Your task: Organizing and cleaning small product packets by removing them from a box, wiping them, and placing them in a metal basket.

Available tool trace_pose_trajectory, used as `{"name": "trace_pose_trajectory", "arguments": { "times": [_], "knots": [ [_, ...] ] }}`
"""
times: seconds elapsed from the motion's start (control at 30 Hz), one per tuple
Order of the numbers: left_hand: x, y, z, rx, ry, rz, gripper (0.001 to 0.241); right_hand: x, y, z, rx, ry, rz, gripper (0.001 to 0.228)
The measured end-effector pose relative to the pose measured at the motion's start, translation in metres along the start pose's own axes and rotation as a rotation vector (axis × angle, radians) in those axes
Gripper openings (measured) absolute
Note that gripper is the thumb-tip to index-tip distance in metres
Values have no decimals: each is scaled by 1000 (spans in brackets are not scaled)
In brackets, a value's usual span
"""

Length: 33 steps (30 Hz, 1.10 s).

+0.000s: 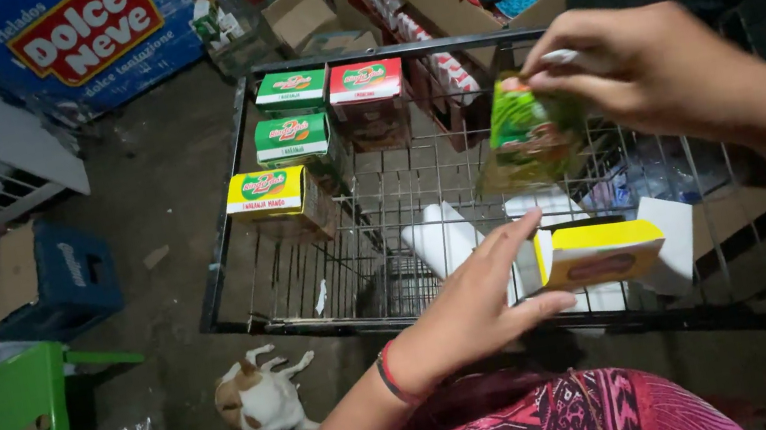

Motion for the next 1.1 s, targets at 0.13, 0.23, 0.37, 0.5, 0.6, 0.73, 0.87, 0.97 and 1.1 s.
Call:
{"name": "trace_pose_trajectory", "arguments": {
  "times": [0.13, 0.23, 0.37, 0.5, 0.6, 0.73, 0.87, 0.97, 1.1],
  "knots": [
    [0, 0, 2, 29, -30, 0, 87, 43, -51, 22, 58, -60, -135, 12],
    [-3, -2, 2, 34, -60, 46, 85, 74, -91, 52, -27, -86, -91, 20],
    [-6, -3, 2, 53, -89, 65, 80, 121, -144, 103, -67, -91, -68, 27],
    [-6, -2, 2, 69, -105, 53, 77, 134, -157, 98, -162, -102, -5, 27],
    [-7, -6, 1, 60, -87, 25, 77, 136, -156, 101, -158, -87, -40, 21],
    [-8, -6, 2, 71, -80, 15, 76, 142, -168, 118, -226, 24, 51, 21],
    [-9, -8, 3, 80, -84, 21, 75, 135, -187, 126, -188, -78, -66, 51],
    [-10, -9, 4, 89, -103, 35, 75, 128, -189, 118, -180, -161, -56, 26],
    [-10, -9, 5, 94, -106, 35, 74, 126, -183, 114, -144, -118, 36, 30]
  ]
}}
Point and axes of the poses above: each hand's wrist, its own x-axis towards the middle knuckle, its own y-axis out of the back of the hand, z = x × y, the point moved 4 cm from there along x, towards the middle knuckle, and after that the axes turned 15 degrees about -y, right-handed, at the moved point
